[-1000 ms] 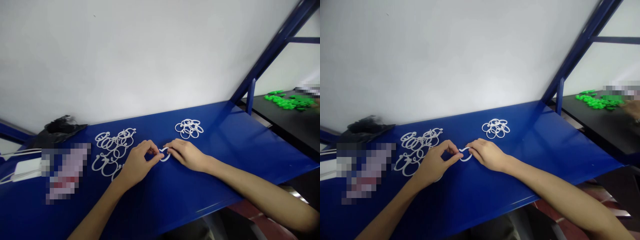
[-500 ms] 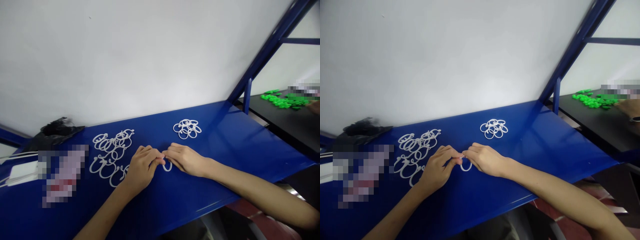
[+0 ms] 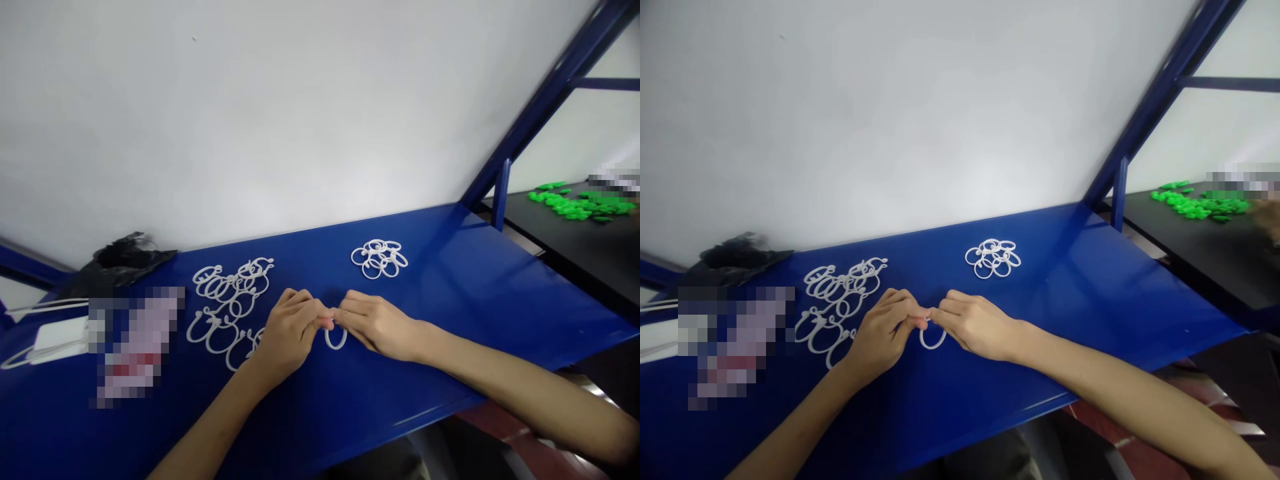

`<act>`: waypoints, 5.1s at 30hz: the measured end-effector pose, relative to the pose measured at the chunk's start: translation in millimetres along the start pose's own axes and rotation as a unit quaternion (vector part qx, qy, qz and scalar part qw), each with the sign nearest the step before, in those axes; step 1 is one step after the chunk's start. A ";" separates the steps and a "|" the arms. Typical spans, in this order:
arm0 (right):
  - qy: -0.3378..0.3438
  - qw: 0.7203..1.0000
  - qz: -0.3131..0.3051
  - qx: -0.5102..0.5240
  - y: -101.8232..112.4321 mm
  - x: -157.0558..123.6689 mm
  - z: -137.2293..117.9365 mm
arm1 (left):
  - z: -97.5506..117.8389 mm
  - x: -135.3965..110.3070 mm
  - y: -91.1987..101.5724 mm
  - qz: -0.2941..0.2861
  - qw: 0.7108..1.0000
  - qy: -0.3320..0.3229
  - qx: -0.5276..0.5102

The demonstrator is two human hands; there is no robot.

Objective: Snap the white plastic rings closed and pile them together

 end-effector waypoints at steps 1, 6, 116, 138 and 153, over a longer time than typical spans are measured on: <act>0.000 1.000 -0.001 -0.007 -1.3 0.1 0.4 | 0.6 -0.1 -0.1 0.001 1.000 -0.005 0.006; -0.042 0.998 0.050 -0.016 4.1 1.7 21.6 | -11.6 2.0 -2.0 -0.016 0.997 0.011 0.074; -0.193 0.981 0.003 0.030 -10.0 -8.3 60.2 | -17.7 -3.3 -15.8 -0.116 0.983 0.001 0.142; -0.056 0.996 0.063 0.005 17.3 4.8 24.8 | -37.7 4.0 5.8 0.005 0.986 0.163 0.041; -0.124 0.970 0.149 0.150 22.0 -0.5 33.8 | -19.6 3.6 10.0 0.049 0.995 0.083 -0.036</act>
Point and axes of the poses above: each hand's wrist, its own x-axis towards the middle knuckle, its own y-axis out of the back of the hand, z = x × y, the point moved 10 cm from there along x, towards the middle knuckle, and after that the axes turned 10 degrees about z, right-handed, at the moved point
